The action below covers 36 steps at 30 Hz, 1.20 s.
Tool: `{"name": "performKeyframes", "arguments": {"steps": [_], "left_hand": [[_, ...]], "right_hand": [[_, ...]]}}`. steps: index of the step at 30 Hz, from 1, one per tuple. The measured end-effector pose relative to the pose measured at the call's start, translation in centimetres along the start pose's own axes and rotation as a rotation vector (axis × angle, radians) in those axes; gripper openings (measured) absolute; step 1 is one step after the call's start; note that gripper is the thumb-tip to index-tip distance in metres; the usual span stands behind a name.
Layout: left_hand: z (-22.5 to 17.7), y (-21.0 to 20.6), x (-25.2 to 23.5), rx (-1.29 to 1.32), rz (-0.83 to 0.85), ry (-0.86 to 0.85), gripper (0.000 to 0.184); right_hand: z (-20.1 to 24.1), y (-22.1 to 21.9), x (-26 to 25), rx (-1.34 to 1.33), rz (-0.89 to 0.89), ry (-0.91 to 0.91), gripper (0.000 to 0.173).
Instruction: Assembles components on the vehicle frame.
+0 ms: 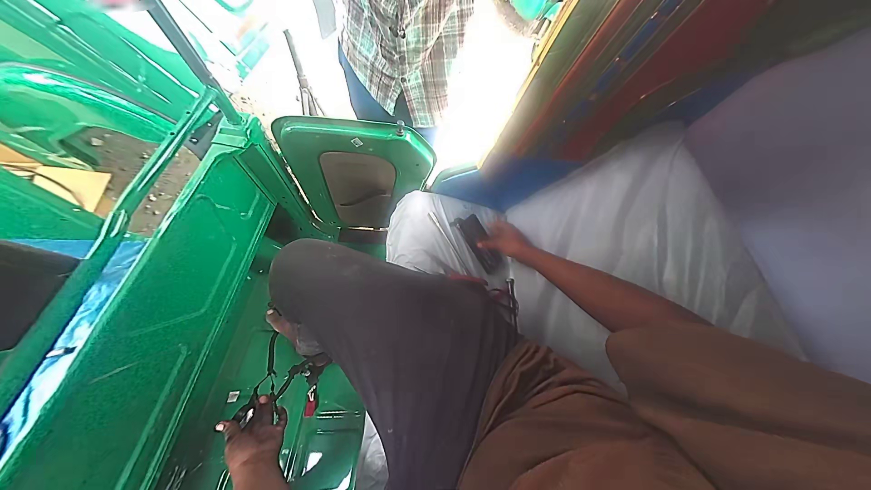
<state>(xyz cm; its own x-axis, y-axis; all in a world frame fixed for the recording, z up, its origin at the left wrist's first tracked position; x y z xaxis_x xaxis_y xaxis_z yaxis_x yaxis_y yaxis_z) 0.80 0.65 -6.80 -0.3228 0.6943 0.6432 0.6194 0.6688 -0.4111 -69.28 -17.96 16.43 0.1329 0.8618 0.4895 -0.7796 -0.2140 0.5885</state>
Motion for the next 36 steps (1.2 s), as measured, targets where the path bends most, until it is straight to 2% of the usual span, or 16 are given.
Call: {"name": "performKeyframes", "arguments": {"steps": [8,12,15,17,19,21,23,25,28,31,33,36], "left_hand": [[-0.1,0.0,0.0,0.0,0.0,-0.003,0.06],[-0.1,-0.1,0.2,0.014,-0.009,-0.003,0.059],[0.1,0.0,0.3,0.004,-0.008,0.001,0.059],[0.2,-0.1,0.0,0.012,0.001,0.002,0.059],[0.1,-0.1,0.0,0.021,-0.004,-0.001,0.06],[-0.1,0.2,0.2,0.02,-0.023,0.008,0.06],[0.2,-0.3,0.2,0.027,-0.017,0.019,0.062],[0.1,-0.4,0.2,0.016,-0.009,0.018,0.062],[-0.1,-0.6,-0.2,0.005,0.0,0.016,0.06],[0.1,-0.3,-0.3,-0.012,-0.018,0.024,0.059],[0.6,0.0,-0.3,-0.019,-0.017,0.033,0.06],[1.2,-0.2,-0.4,-0.012,-0.006,0.045,0.06]], "right_hand": [[0.1,0.7,-0.2,-0.087,0.01,-0.009,0.076],[2.7,3.1,-0.5,-0.131,-0.102,0.054,0.071],[8.2,5.0,0.1,0.02,-0.216,0.18,0.062],[13.6,5.5,1.7,0.105,-0.311,0.293,0.054],[20.1,4.2,4.2,0.174,-0.371,0.474,0.045],[25.9,0.8,6.3,0.256,-0.309,0.727,0.035],[29.0,-2.7,6.3,0.327,-0.135,0.832,0.028],[27.6,-4.5,4.2,0.392,-0.049,0.726,0.032],[19.9,-1.7,1.2,0.407,-0.138,0.449,0.045],[9.6,2.2,0.3,0.176,-0.173,0.227,0.068],[4.1,2.2,0.7,0.008,-0.09,0.071,0.077],[0.4,0.0,1.0,-0.15,0.032,-0.017,0.079]]}}
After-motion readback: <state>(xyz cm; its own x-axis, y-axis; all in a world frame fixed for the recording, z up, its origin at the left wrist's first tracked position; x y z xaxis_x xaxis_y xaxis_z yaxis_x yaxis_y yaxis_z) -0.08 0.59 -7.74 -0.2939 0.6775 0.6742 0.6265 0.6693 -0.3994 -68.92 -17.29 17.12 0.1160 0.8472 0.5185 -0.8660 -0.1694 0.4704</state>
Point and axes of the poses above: each hand's wrist, its own x-axis away from the middle knuckle, its own y-axis out of the back of the hand, z = x × y, the point moved 8 cm from there along -x, towards the middle knuckle, and after that the axes turned 13 degrees about z, right-handed, at the moved point
